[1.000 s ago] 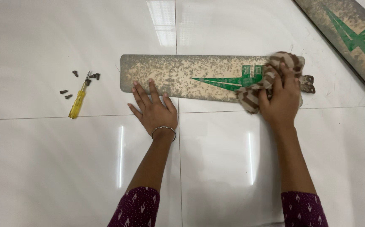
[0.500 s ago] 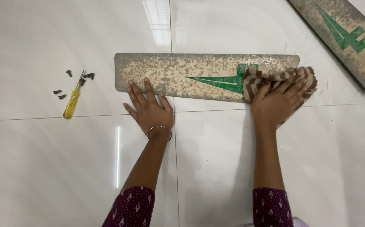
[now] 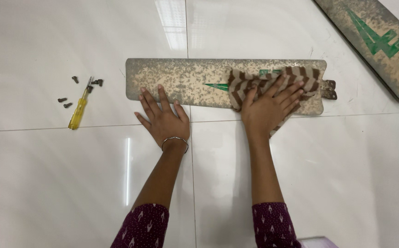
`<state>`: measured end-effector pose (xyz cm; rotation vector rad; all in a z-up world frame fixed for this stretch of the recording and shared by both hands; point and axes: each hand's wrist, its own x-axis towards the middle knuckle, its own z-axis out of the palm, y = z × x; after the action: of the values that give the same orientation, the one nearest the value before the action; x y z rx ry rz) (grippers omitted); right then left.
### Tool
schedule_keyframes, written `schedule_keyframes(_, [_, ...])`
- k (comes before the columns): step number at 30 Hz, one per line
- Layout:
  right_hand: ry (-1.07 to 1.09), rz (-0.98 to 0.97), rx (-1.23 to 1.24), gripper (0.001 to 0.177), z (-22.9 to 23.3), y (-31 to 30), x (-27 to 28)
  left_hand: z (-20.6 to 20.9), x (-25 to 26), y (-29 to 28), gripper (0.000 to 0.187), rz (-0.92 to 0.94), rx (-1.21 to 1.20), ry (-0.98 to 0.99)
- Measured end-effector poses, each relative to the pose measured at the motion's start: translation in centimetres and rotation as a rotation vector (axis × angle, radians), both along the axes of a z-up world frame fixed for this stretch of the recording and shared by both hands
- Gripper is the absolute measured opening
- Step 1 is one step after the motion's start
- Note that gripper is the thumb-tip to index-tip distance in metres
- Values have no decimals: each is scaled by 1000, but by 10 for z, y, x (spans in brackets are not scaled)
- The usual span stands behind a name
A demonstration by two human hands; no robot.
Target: The person wipes a ceiling fan blade with a cloth, then attaches the blade to the fan motor hub using screws and a screwdriver. The person repeats the process for a second blade.
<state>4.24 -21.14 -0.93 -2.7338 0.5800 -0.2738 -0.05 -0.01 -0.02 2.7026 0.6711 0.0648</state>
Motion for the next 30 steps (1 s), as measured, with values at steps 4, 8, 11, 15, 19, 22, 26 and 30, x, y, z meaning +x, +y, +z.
schedule_keyframes(4, [6, 104, -22, 81, -4, 20, 4, 0, 0, 0, 62, -6, 2, -1])
schedule_keyframes(8, [-23, 231, -43, 80, -3, 40, 10, -1, 0, 0, 62, -5, 4, -3])
schedule_keyframes(11, [-40, 312, -20, 81, -2, 53, 12, -1, 1, 1, 62, -2, 0, 16])
schedule_keyframes(15, [-90, 452, -30, 78, 1, 65, 10, -1, 2, 0, 62, 3, -6, 23])
schedule_keyframes(19, [-80, 554, 20, 79, 7, 89, 7, 2, 0, 2, 64, -7, 12, -8])
schedule_keyframes(22, [-4, 660, 159, 77, 18, 98, 7, 3, -1, 1, 53, -14, 0, -21])
schedule_keyframes(26, [-86, 660, 288, 58, 30, 64, -1, 6, 1, 2, 33, -19, -2, 53])
schedule_keyframes(30, [-142, 443, 55, 56, 20, 21, -13, 2, 1, 3, 32, -18, 12, 57])
